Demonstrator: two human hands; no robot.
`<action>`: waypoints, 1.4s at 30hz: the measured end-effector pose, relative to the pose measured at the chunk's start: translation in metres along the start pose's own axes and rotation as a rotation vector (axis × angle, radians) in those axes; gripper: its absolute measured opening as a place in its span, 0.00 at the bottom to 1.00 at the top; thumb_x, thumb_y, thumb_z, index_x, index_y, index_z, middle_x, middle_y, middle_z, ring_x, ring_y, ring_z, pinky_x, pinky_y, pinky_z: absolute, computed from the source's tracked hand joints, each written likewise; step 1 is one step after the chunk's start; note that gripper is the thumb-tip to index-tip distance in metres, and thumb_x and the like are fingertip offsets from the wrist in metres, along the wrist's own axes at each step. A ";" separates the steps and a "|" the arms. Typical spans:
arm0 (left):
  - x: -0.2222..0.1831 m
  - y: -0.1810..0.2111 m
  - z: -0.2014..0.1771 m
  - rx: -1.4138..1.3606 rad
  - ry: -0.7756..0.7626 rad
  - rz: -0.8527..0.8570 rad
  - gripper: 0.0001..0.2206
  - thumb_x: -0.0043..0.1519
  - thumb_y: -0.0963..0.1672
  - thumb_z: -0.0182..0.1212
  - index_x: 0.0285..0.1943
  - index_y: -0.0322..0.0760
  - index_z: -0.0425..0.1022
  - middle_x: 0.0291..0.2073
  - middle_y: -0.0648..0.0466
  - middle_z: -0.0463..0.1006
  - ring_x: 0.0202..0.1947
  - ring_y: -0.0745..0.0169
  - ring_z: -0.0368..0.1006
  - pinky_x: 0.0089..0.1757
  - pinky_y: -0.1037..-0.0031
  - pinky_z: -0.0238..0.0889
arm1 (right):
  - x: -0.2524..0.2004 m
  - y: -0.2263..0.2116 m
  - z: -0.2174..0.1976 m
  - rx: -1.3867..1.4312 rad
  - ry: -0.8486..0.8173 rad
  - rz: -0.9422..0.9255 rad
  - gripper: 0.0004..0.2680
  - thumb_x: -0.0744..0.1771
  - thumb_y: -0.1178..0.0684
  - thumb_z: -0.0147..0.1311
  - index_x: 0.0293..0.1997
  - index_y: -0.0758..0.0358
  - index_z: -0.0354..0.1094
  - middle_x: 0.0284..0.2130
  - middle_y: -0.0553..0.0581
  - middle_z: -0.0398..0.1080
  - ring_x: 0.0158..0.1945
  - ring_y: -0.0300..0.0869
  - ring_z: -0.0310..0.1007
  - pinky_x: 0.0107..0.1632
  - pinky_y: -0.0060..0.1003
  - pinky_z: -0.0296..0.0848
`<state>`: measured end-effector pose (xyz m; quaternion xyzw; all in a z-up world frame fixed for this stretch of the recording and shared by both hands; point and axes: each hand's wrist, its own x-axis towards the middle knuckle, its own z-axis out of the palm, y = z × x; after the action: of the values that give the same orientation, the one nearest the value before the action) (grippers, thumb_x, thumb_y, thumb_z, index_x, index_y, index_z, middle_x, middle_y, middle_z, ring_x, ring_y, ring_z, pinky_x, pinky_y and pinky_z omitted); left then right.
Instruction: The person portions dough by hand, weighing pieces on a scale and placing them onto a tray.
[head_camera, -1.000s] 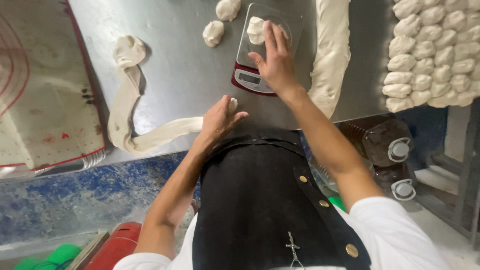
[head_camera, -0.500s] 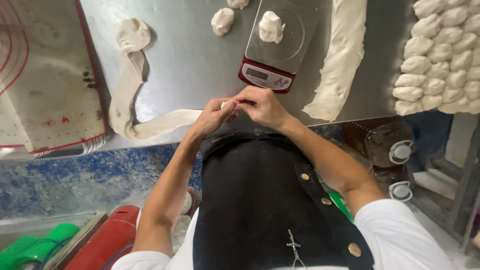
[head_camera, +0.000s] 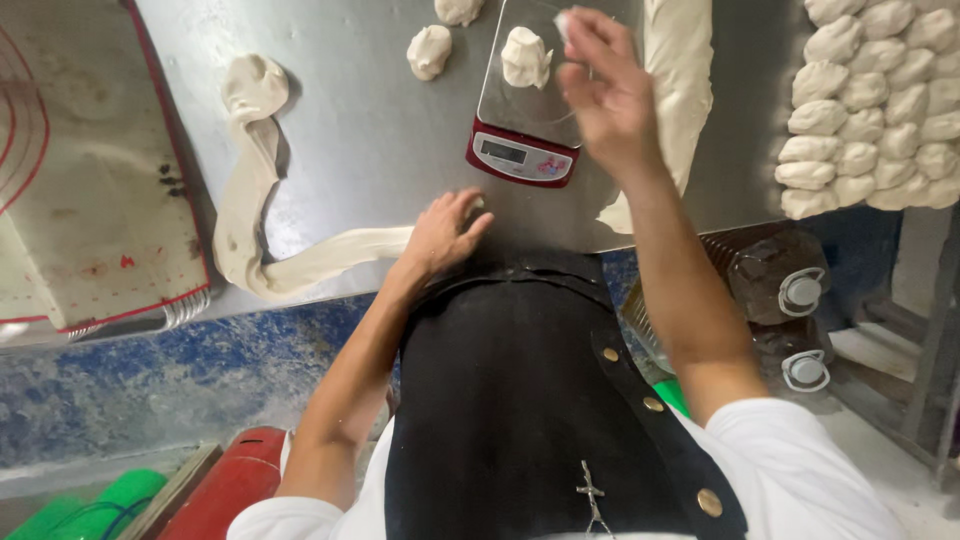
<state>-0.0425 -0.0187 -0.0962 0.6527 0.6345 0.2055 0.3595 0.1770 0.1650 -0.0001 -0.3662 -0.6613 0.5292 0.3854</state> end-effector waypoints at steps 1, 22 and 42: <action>0.002 -0.003 -0.001 -0.007 -0.050 -0.145 0.25 0.67 0.52 0.56 0.68 0.35 0.62 0.40 0.40 0.79 0.43 0.38 0.74 0.47 0.54 0.66 | 0.009 0.012 0.006 -0.149 -0.003 -0.020 0.17 0.74 0.55 0.59 0.74 0.58 0.62 0.69 0.60 0.60 0.68 0.47 0.66 0.63 0.39 0.73; -0.137 -0.094 -0.041 0.221 0.481 -0.834 0.42 0.68 0.59 0.48 0.81 0.26 0.43 0.76 0.36 0.48 0.76 0.37 0.41 0.67 0.39 0.33 | 0.084 0.087 0.109 -0.023 0.065 -0.058 0.23 0.69 0.52 0.59 0.71 0.63 0.51 0.55 0.59 0.69 0.54 0.47 0.71 0.61 0.40 0.73; -0.127 -0.009 -0.089 -0.305 0.053 -0.636 0.14 0.68 0.48 0.53 0.58 0.41 0.76 0.49 0.47 0.82 0.49 0.50 0.80 0.54 0.55 0.73 | -0.067 0.043 0.086 -0.120 -0.381 0.172 0.12 0.71 0.48 0.57 0.55 0.65 0.66 0.42 0.58 0.74 0.44 0.39 0.75 0.46 0.34 0.75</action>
<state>-0.1273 -0.1242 -0.0204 0.3557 0.7770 0.1926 0.4824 0.1323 0.0766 -0.0625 -0.3371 -0.7189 0.5792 0.1846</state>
